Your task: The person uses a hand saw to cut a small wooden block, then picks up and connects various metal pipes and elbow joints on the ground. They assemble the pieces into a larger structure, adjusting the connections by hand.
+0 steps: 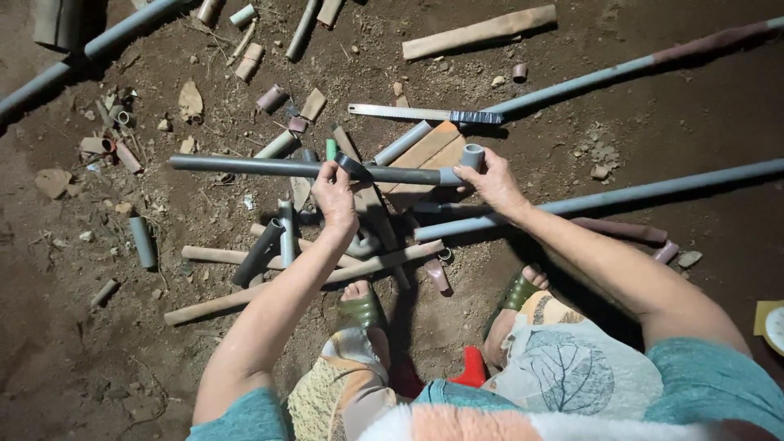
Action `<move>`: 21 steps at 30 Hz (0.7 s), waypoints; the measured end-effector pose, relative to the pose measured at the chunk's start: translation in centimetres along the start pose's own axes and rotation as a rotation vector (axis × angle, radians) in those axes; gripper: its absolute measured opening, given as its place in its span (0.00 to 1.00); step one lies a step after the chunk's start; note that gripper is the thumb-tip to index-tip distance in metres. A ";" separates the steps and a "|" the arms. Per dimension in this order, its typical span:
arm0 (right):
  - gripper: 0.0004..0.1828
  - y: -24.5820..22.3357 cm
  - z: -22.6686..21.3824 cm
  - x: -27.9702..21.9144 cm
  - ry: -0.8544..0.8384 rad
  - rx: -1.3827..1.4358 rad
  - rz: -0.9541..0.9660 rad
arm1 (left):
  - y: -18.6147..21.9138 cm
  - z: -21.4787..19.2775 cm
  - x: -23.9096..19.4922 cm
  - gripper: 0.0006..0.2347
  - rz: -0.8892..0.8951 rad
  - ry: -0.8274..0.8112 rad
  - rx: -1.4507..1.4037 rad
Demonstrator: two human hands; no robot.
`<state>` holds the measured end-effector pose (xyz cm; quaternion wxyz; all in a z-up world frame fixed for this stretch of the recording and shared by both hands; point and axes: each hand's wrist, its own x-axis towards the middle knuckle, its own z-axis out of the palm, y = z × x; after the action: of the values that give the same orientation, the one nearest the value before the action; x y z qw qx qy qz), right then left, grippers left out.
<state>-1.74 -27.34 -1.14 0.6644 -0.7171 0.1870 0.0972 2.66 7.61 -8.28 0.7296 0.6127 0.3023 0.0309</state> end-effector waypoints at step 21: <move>0.34 2.0 -7.3 9.0 -0.017 -0.811 -0.214 | -0.1 -2.3 -4.0 0.03 -0.258 0.168 0.005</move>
<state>4.87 -35.92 -5.79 0.3362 -0.9350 0.0527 0.0993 -1.76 7.90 -6.88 0.6980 0.5660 0.4386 -0.0126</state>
